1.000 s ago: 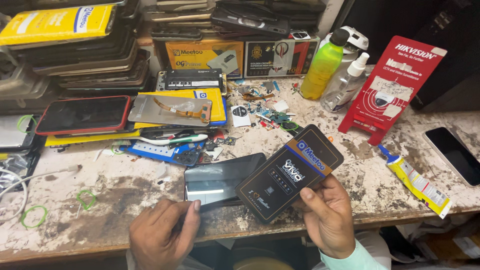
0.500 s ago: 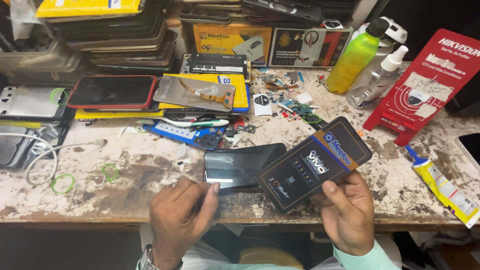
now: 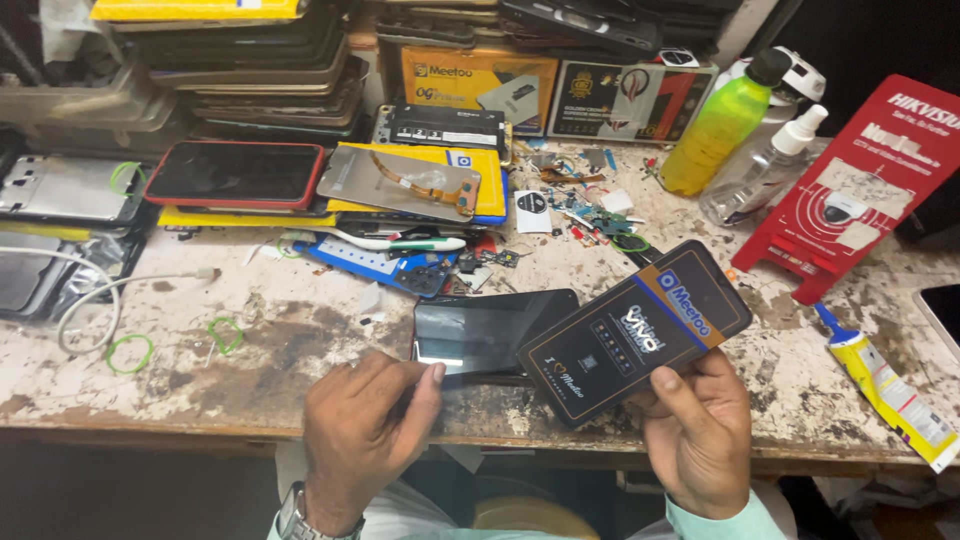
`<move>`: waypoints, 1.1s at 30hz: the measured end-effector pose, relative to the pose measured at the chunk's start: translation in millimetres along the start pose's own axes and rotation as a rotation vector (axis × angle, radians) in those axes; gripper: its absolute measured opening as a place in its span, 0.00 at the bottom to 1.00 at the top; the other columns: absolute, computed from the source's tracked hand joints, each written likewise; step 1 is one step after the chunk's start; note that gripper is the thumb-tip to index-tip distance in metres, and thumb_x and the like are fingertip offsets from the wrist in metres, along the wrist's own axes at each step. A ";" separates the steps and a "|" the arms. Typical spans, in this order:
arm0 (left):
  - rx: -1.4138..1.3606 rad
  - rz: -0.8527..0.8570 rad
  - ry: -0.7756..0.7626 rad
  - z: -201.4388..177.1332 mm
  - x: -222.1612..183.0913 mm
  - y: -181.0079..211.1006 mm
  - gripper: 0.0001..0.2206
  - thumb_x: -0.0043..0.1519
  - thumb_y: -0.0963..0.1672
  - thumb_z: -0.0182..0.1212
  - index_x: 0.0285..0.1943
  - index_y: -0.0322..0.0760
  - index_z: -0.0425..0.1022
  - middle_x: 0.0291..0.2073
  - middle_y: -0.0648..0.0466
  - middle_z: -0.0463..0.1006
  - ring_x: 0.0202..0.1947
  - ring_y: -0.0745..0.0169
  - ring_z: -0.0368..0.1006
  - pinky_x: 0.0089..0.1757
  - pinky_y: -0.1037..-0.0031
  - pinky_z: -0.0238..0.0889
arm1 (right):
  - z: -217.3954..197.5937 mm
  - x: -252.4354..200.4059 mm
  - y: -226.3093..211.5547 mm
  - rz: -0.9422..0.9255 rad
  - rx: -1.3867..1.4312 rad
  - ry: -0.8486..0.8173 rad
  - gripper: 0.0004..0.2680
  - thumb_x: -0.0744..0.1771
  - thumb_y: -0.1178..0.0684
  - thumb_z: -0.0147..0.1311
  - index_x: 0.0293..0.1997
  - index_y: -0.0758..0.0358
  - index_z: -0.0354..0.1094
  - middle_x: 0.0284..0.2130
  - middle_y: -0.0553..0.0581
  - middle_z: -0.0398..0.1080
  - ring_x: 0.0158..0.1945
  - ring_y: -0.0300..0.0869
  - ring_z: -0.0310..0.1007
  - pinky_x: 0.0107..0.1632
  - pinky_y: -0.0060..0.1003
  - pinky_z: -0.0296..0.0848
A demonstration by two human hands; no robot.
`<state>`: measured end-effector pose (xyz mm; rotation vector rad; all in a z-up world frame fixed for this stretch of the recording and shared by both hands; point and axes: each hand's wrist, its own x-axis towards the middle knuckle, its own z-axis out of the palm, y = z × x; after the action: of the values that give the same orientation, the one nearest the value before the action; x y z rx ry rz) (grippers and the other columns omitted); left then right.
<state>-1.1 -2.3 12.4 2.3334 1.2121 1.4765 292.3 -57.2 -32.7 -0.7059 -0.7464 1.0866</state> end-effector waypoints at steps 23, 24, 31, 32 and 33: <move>0.177 0.103 -0.667 29.1 107.1 -26.4 0.09 0.61 0.47 0.63 0.38 0.39 0.84 0.36 0.50 0.79 0.44 0.51 0.74 0.45 0.55 0.61 | 6.6 6.0 -0.7 -0.218 0.113 0.096 0.13 0.72 0.62 0.48 0.66 0.68 0.63 0.58 0.63 0.71 0.60 0.50 0.74 0.62 0.52 0.75; 0.180 0.041 -0.751 34.9 113.6 -28.9 0.10 0.61 0.48 0.63 0.39 0.41 0.84 0.36 0.51 0.81 0.44 0.52 0.76 0.47 0.56 0.62 | 6.2 5.2 -1.2 -0.221 0.115 0.102 0.13 0.72 0.62 0.48 0.66 0.68 0.62 0.58 0.62 0.71 0.60 0.50 0.74 0.62 0.52 0.75; 0.075 -0.120 -1.004 57.5 132.5 -47.4 0.09 0.57 0.50 0.65 0.41 0.50 0.85 0.37 0.59 0.86 0.44 0.62 0.80 0.52 0.65 0.65 | 2.1 1.2 -0.1 -0.214 0.124 0.097 0.13 0.72 0.62 0.49 0.65 0.68 0.63 0.57 0.62 0.71 0.58 0.48 0.75 0.63 0.50 0.75; 0.065 -0.135 -1.021 58.5 133.0 -49.5 0.09 0.57 0.50 0.65 0.42 0.51 0.85 0.37 0.60 0.86 0.44 0.63 0.80 0.53 0.66 0.65 | 2.0 1.5 0.1 -0.210 0.129 0.093 0.13 0.72 0.62 0.49 0.65 0.68 0.63 0.57 0.62 0.71 0.58 0.48 0.75 0.63 0.50 0.75; 0.066 -0.135 -1.029 59.2 133.4 -51.4 0.09 0.58 0.50 0.65 0.42 0.51 0.85 0.38 0.60 0.86 0.45 0.64 0.80 0.54 0.65 0.63 | 2.0 1.6 0.2 -0.209 0.132 0.089 0.12 0.72 0.62 0.49 0.65 0.68 0.63 0.57 0.62 0.71 0.58 0.48 0.75 0.63 0.50 0.75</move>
<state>44.6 140.4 50.7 2.4029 1.0364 0.0755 291.0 -55.3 -31.4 -0.5476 -0.6503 0.8987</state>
